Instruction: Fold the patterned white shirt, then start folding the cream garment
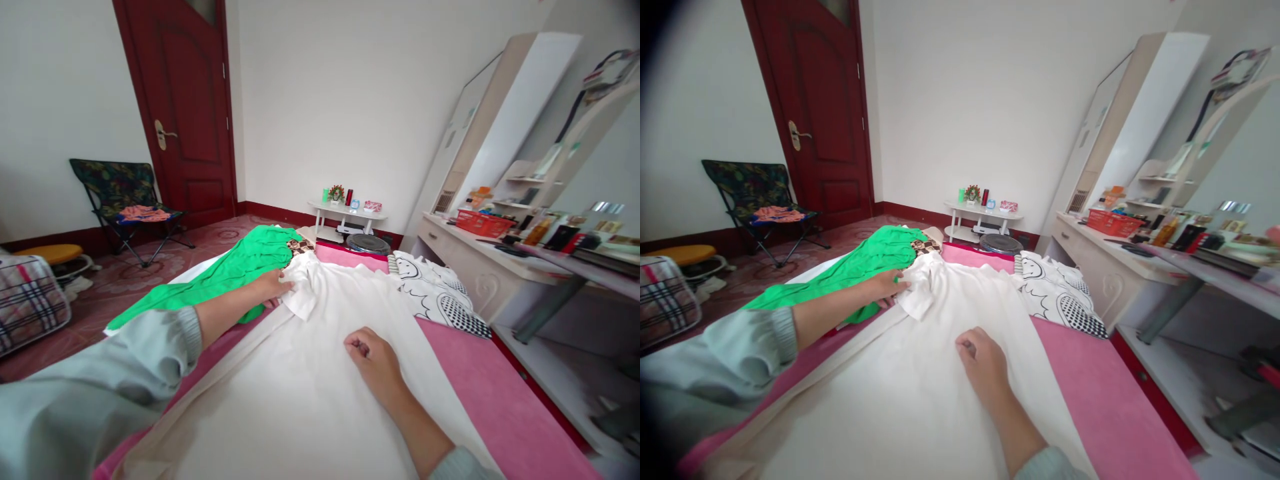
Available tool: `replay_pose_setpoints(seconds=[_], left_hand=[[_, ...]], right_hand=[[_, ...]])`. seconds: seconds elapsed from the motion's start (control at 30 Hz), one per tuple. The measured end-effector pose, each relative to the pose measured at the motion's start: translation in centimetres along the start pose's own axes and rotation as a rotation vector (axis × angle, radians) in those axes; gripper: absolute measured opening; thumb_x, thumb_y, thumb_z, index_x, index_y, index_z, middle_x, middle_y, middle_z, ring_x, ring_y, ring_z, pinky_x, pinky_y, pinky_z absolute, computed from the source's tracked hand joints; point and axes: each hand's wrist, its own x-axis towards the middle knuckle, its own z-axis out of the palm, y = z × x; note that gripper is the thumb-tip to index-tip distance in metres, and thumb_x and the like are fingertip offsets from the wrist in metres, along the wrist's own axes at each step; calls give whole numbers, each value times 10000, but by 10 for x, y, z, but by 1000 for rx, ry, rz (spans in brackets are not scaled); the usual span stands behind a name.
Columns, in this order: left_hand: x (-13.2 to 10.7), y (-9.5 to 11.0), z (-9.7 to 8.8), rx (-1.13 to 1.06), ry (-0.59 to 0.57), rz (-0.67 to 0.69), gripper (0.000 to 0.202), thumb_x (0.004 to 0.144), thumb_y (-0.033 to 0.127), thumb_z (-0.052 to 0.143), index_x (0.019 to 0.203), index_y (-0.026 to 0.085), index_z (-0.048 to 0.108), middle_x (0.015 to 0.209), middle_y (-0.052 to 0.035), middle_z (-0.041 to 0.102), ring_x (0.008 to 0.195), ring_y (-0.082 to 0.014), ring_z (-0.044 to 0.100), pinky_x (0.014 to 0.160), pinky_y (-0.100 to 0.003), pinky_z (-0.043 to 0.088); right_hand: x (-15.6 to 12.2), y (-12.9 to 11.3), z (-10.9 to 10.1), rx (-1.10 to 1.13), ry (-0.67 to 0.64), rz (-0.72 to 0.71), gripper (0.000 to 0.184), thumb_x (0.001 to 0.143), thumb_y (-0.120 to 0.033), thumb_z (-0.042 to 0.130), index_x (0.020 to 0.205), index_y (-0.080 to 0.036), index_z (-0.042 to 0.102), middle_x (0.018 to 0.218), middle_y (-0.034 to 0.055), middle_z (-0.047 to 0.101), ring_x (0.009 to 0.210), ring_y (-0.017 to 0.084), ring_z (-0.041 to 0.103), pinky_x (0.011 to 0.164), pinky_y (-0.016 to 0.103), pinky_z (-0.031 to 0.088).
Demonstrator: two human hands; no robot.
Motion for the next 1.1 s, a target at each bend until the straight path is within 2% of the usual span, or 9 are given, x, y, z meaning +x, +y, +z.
replay_pose_setpoints(seconds=[0.13, 0.2, 0.33, 0.43, 0.5, 0.63, 0.87, 0.97, 1.1], left_hand=[[11, 15, -10, 101, 57, 49, 344, 770, 259, 614, 1081, 112, 623, 624, -38, 664, 525, -142, 625, 492, -204, 495], [18, 25, -39, 136, 108, 102, 223, 774, 229, 592, 947, 122, 683, 635, -33, 666, 577, -137, 630, 551, -200, 498], [35, 37, -118, 300, 345, 262, 286, 776, 183, 548, 1024, 123, 677, 938, -47, 684, 931, -174, 610, 796, -199, 442], [48, 25, -147, 648, 469, 440, 336, 846, 146, 400, 1026, 49, 666, 1112, -69, 606, 1104, -214, 517, 913, -230, 348], [54, 8, -144, 856, 449, 417, 296, 845, 104, 414, 969, 50, 677, 1116, -110, 601, 1101, -239, 516, 911, -267, 347], [59, -18, -103, 1051, 455, 350, 192, 776, 77, 512, 832, 102, 694, 1076, -181, 616, 1080, -297, 508, 892, -375, 365], [15, 0, -54, 910, 537, 375, 329, 870, 278, 419, 1009, 133, 679, 1083, -189, 614, 1032, -322, 560, 809, -400, 421], [-9, -3, -53, 858, 336, 201, 412, 810, 485, 499, 846, 125, 697, 973, -193, 662, 908, -343, 617, 723, -387, 449], [-33, -23, -50, 635, -78, 137, 501, 703, 641, 543, 540, 172, 608, 650, -84, 665, 622, -221, 621, 593, -279, 427]], right_hand=[[-1, -1, -1, 46, 3, 9, 140, 785, -204, 487, 737, -229, 616, 778, -21, 604, 660, 128, 553, 638, 243, 397], [-2, -2, 0, 56, 4, 12, 141, 782, -199, 489, 738, -228, 619, 769, -21, 602, 654, 126, 551, 636, 243, 396], [-1, -3, 0, 46, 0, 26, 144, 782, -201, 487, 736, -229, 620, 764, -20, 601, 655, 128, 549, 631, 244, 395], [0, -2, 0, 34, -1, 37, 142, 781, -207, 493, 735, -234, 624, 759, -23, 601, 649, 129, 548, 623, 245, 394], [1, -2, 0, 31, 3, 42, 140, 778, -212, 497, 733, -237, 627, 754, -24, 602, 641, 130, 546, 617, 246, 393], [2, -1, 0, 40, 1, 46, 147, 773, -205, 495, 734, -239, 632, 750, -26, 607, 643, 131, 551, 614, 245, 394], [1, -3, -1, 57, -6, 47, 143, 777, -209, 496, 740, -236, 632, 762, -21, 618, 651, 132, 556, 620, 247, 401], [1, -2, 0, 50, -8, 41, 143, 778, -211, 496, 738, -236, 631, 762, -23, 612, 651, 131, 552, 619, 245, 396], [1, 0, 0, 37, -8, 41, 144, 786, -219, 496, 741, -237, 631, 763, -27, 605, 637, 128, 541, 615, 248, 391]])
